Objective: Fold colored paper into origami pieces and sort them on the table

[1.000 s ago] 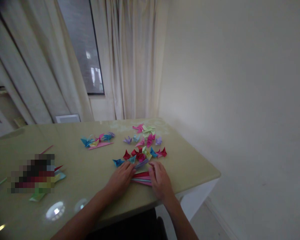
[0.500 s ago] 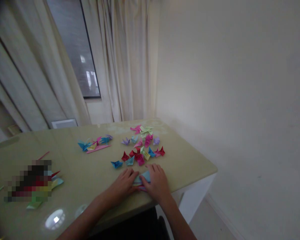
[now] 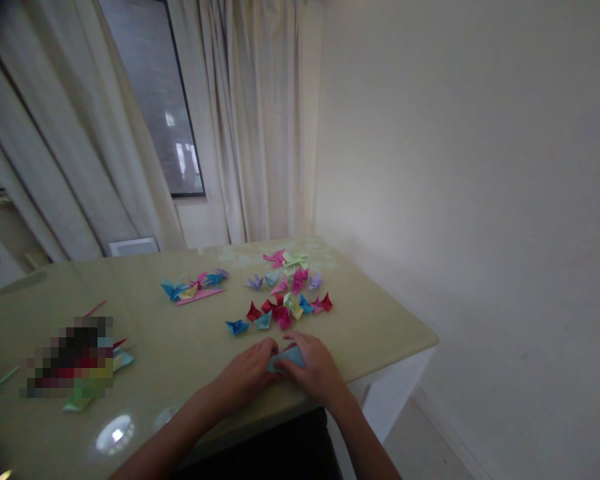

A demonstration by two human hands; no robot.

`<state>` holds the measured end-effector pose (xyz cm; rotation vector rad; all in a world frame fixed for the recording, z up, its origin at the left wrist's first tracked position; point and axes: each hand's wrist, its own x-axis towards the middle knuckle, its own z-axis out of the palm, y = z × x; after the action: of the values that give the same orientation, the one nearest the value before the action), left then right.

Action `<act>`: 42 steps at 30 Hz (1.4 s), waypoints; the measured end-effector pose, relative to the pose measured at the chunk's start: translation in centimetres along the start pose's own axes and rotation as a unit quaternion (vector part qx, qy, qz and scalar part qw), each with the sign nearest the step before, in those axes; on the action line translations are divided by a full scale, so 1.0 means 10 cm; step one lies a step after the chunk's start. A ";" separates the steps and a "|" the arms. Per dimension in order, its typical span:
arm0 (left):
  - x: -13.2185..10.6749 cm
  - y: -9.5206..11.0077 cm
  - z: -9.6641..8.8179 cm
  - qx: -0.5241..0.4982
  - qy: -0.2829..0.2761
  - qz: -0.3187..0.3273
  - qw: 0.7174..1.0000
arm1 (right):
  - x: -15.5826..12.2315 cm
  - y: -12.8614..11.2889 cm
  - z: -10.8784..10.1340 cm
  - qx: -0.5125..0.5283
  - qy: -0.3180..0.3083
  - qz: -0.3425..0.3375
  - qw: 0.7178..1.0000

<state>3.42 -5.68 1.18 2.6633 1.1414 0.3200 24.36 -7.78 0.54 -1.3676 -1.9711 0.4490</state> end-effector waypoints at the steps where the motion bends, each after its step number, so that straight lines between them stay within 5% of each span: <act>1: 0.00 0.00 0.00 0.005 0.001 0.003 1.000 | 0.00 -0.01 -0.03 0.030 -0.016 0.000 0.999; 8: 0.02 -0.07 -0.02 0.114 0.053 -0.012 0.992 | 0.08 -0.17 -0.06 0.063 -0.001 -0.065 0.996; 15: -0.15 -0.16 0.07 0.063 0.050 -0.093 0.992 | 0.08 -0.12 0.13 0.133 0.021 -0.014 0.991; 23: -0.07 -0.02 -0.03 0.053 0.052 -0.040 0.996 | 0.10 -0.30 0.17 0.273 0.101 -0.019 0.956; 28: -0.09 0.00 0.02 0.048 0.037 -0.036 0.997 | 0.09 -0.27 0.23 0.233 0.059 0.022 0.970; 33: -0.07 -0.03 0.06 0.019 0.027 -0.039 0.999 | 0.07 -0.23 0.35 0.256 0.084 0.026 0.963; 36: -0.13 0.00 0.00 0.012 0.016 -0.022 1.000 | 0.09 -0.23 0.38 0.227 0.030 0.043 0.973; 42: -0.44 -0.12 -0.06 0.036 0.056 -0.151 0.986 | 0.09 -0.26 0.36 0.190 0.041 0.062 0.979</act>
<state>-0.57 -7.99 0.91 2.5057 1.5964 0.3828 19.90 -7.61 -0.14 -1.2439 -1.6343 0.7718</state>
